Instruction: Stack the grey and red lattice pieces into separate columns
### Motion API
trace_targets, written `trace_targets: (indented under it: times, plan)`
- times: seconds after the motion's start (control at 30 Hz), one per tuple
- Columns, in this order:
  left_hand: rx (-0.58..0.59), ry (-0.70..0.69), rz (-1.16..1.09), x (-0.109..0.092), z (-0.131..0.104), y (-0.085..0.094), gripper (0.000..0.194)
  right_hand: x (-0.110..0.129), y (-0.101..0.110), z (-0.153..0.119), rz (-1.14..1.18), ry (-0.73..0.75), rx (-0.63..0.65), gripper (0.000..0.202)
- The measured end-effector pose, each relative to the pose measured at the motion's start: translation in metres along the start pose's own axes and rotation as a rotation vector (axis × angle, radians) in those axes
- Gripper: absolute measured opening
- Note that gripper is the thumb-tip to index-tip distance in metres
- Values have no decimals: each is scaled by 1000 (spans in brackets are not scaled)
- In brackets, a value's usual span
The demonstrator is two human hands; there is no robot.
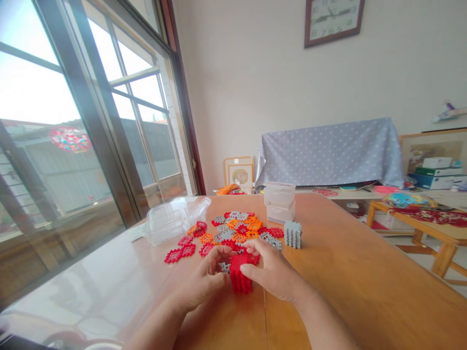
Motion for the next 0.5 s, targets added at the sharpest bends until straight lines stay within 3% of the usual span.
trace_targets:
  times: [0.1,0.27,0.37,0.5]
  plan:
    - [-77,0,26,1,0,2,43,-12,3,6,-4,-49,-108,27]
    - [-234,7,28,5,3,14,28,-47,5,17,-128,-216,-293,42]
    - [-290,61,51,3,4,33,25,-60,4,21,-179,-264,-337,45]
    - [-485,81,162,-3,1,72,16,-67,3,24,-168,-248,-404,47]
Point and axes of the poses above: each hand's wrist, its own z-axis towards the middle knuckle, its own y-axis out of the back of the hand, x = y × z, the point moved 1 cm from there along z, towards the middle knuckle, and after that the axes turned 13 degrees about x, right-handed, at the moved point
